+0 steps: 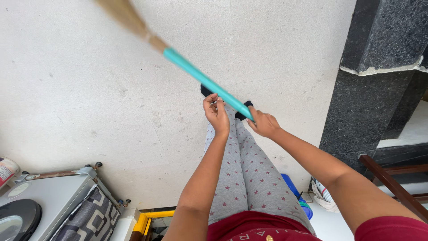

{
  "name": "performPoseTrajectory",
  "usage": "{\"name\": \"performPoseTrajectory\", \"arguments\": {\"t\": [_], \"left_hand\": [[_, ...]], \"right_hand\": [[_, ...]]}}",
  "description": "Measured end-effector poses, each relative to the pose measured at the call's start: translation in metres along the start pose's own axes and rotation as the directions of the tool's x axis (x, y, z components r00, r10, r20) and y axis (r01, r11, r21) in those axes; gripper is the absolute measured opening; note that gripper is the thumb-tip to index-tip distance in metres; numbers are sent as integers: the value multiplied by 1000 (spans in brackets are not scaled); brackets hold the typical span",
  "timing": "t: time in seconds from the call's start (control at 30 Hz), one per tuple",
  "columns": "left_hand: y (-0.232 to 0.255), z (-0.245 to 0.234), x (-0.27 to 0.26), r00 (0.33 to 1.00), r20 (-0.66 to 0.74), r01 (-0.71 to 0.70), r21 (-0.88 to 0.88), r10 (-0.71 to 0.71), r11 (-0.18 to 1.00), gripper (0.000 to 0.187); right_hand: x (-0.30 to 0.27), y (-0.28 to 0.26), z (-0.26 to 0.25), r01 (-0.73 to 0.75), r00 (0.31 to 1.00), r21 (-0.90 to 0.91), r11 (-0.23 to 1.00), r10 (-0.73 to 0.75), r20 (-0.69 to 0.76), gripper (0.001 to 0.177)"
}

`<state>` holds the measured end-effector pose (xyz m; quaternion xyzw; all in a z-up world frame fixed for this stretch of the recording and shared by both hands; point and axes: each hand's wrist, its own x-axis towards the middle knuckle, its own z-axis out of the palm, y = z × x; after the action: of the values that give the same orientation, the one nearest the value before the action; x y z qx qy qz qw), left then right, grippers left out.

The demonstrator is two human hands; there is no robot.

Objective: The person sweeps dust from a balcony floor using a broom and gathers it into a bucket.

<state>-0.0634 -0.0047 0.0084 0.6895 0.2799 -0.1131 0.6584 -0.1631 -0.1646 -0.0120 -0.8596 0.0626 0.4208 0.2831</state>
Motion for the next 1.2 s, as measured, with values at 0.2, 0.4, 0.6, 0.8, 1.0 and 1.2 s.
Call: {"name": "performPoseTrajectory", "arguments": {"t": [0.2, 0.4, 0.6, 0.8, 1.0, 1.2], "left_hand": [[7, -14, 3, 999, 24, 24, 17, -25, 1000, 19], [4, -21, 0, 990, -4, 138, -11, -139, 990, 16], [7, -22, 6, 993, -8, 119, -35, -119, 992, 11], [8, -27, 22, 995, -96, 14, -167, -31, 986, 8], [2, -34, 18, 994, -107, -14, -173, -5, 985, 8], [4, -30, 4, 999, -14, -51, -69, 50, 996, 10]], "right_hand": [[87, -27, 22, -15, 972, -300, 954, 85, 221, 50], [151, -64, -53, -131, 978, -206, 970, 160, 132, 45], [203, -47, -91, -318, 943, 92, 944, 325, -74, 48], [179, -34, -76, -415, 833, 626, 661, 552, -31, 51], [96, -64, -2, -274, 831, 695, 665, 527, -177, 46], [46, -62, 67, -266, 953, 409, 873, 303, -26, 49]]}}
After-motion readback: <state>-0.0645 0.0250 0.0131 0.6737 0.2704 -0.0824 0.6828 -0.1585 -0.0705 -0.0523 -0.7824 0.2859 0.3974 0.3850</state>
